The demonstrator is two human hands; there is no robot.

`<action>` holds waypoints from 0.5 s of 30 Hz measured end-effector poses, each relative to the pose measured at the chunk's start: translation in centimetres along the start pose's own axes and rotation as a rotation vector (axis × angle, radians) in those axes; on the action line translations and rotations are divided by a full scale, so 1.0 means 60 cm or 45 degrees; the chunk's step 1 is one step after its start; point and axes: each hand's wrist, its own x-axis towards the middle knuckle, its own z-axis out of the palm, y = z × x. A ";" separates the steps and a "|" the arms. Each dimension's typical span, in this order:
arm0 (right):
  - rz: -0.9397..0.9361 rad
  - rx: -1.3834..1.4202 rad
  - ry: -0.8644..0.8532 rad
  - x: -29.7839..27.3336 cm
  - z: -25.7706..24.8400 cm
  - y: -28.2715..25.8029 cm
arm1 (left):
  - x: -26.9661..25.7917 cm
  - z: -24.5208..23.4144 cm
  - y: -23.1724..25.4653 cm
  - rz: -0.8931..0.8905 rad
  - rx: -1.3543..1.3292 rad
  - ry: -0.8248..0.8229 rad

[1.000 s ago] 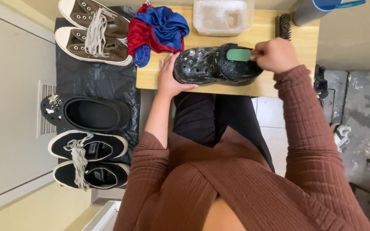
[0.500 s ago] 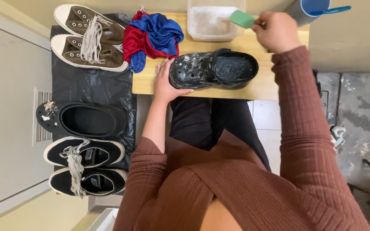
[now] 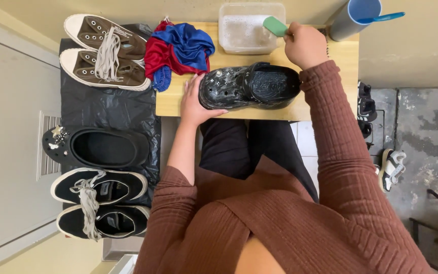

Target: Brushing the exterior of a black clog shoe with a small brush and soapy water to clean it.

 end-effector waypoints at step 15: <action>0.352 0.965 0.183 -0.162 -0.043 0.023 | -0.003 -0.007 0.007 0.011 -0.011 0.000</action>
